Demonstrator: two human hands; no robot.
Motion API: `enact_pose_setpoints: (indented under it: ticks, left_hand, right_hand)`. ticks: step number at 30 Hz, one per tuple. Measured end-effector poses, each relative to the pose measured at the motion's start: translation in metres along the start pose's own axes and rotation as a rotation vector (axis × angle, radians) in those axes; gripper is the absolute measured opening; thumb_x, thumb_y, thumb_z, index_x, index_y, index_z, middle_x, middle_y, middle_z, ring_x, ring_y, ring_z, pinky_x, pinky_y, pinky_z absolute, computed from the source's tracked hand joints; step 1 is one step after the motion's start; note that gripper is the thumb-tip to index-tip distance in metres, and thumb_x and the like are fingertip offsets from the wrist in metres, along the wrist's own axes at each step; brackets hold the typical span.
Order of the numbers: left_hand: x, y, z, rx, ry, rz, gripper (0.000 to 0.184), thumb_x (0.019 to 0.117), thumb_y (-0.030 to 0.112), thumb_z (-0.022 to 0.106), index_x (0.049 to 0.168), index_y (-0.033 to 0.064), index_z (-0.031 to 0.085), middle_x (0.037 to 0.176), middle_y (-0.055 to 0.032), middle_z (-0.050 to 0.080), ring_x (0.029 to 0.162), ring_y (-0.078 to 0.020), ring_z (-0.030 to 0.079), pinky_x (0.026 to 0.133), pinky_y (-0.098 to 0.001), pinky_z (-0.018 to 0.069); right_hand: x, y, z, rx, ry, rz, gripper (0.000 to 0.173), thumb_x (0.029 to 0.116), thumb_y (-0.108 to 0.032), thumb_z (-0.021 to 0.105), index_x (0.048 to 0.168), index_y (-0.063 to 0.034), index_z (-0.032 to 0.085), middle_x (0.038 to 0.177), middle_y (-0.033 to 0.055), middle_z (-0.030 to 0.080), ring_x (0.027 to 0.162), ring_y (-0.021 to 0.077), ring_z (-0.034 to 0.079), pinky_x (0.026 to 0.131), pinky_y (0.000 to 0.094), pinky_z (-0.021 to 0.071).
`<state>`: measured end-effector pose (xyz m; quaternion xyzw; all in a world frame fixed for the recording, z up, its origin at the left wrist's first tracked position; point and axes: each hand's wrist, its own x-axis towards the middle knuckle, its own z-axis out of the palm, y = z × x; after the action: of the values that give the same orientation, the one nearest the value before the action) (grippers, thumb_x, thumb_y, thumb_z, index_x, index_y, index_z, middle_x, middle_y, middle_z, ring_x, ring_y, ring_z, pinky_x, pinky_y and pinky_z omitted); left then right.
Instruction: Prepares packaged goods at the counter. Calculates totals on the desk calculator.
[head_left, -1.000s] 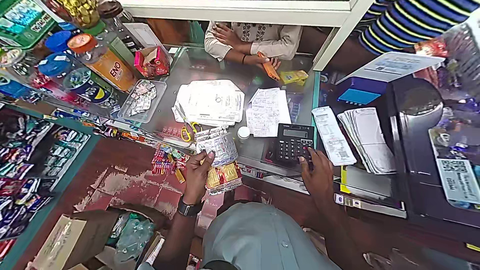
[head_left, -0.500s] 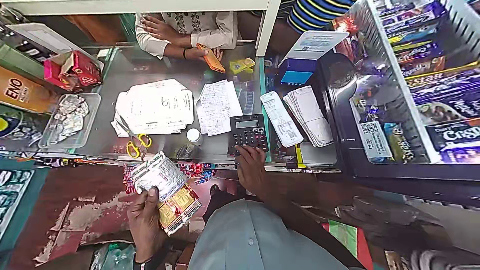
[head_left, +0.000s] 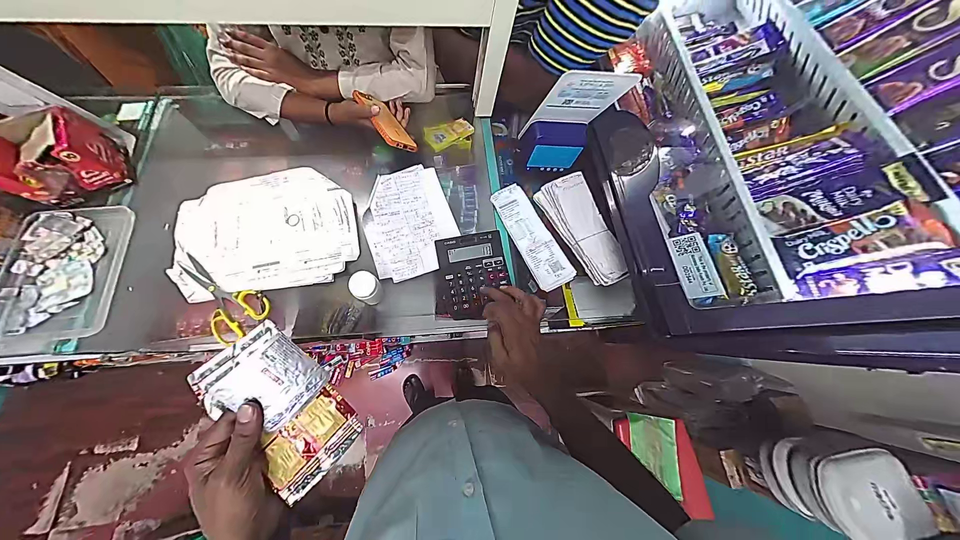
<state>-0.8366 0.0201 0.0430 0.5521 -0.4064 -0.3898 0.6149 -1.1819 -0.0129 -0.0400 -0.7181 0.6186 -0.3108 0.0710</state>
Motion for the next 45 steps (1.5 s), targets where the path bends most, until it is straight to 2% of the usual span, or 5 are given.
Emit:
enact_pose_setpoints:
  ticks: [29, 34, 37, 41, 45]
  left_hand:
    - [0.002, -0.002, 0.019, -0.015, -0.152, 0.007, 0.024, 0.1005, 0.016, 0.058, 0.087, 0.0236, 0.075, 0.082, 0.0141, 0.074, 0.075, 0.0023, 0.069, 0.071, -0.0171, 0.0588]
    - [-0.010, -0.015, 0.059, 0.040, -0.369, 0.105, 0.010, 0.0950, 0.027, 0.070, 0.092, 0.0298, 0.079, 0.089, 0.0173, 0.075, 0.082, 0.0044, 0.069, 0.076, -0.0182, 0.0589]
    - [-0.013, -0.019, 0.088, 0.034, -0.475, 0.254, 0.009, 0.0921, 0.026, 0.075, 0.100, 0.0279, 0.080, 0.101, 0.0157, 0.076, 0.096, 0.0025, 0.070, 0.089, -0.0205, 0.0586]
    - [-0.013, -0.017, 0.097, 0.033, -0.428, 0.255, 0.012, 0.0894, 0.028, 0.077, 0.100, 0.0233, 0.081, 0.100, 0.0126, 0.077, 0.095, 0.0006, 0.070, 0.089, -0.0210, 0.0582]
    - [-0.009, -0.012, 0.089, -0.080, -0.419, 0.165, 0.025, 0.1049, 0.025, 0.056, 0.105, 0.0155, 0.079, 0.109, 0.0050, 0.077, 0.101, -0.0041, 0.070, 0.092, -0.0248, 0.0564]
  right_hand:
    - [-0.006, 0.001, -0.015, -0.150, -0.151, -0.001, 0.023, 0.0961, -0.019, 0.046, 0.100, -0.0146, 0.069, 0.135, 0.0050, 0.066, 0.132, 0.0388, 0.052, 0.102, 0.0651, 0.0339]
    - [0.008, -0.051, -0.034, 0.785, -0.100, 0.094, 0.034, 0.1050, -0.022, 0.054, 0.123, 0.0046, 0.063, 0.115, 0.0090, 0.070, 0.106, 0.0113, 0.067, 0.092, 0.0300, 0.0566]
    - [0.019, -0.084, -0.037, 1.122, -0.135, 0.112, 0.051, 0.0955, -0.022, 0.072, 0.135, 0.0071, 0.054, 0.118, 0.0104, 0.065, 0.098, 0.0108, 0.067, 0.081, 0.0285, 0.0602]
    - [0.030, -0.087, -0.037, 1.193, -0.178, 0.175, 0.030, 0.0903, -0.010, 0.076, 0.113, 0.0035, 0.061, 0.109, 0.0068, 0.067, 0.093, 0.0100, 0.070, 0.082, 0.0286, 0.0627]
    - [0.062, -0.069, -0.053, 1.150, -0.020, 0.275, 0.024, 0.0883, -0.003, 0.073, 0.110, -0.0027, 0.063, 0.092, -0.0007, 0.073, 0.080, 0.0073, 0.070, 0.074, 0.0285, 0.0612]
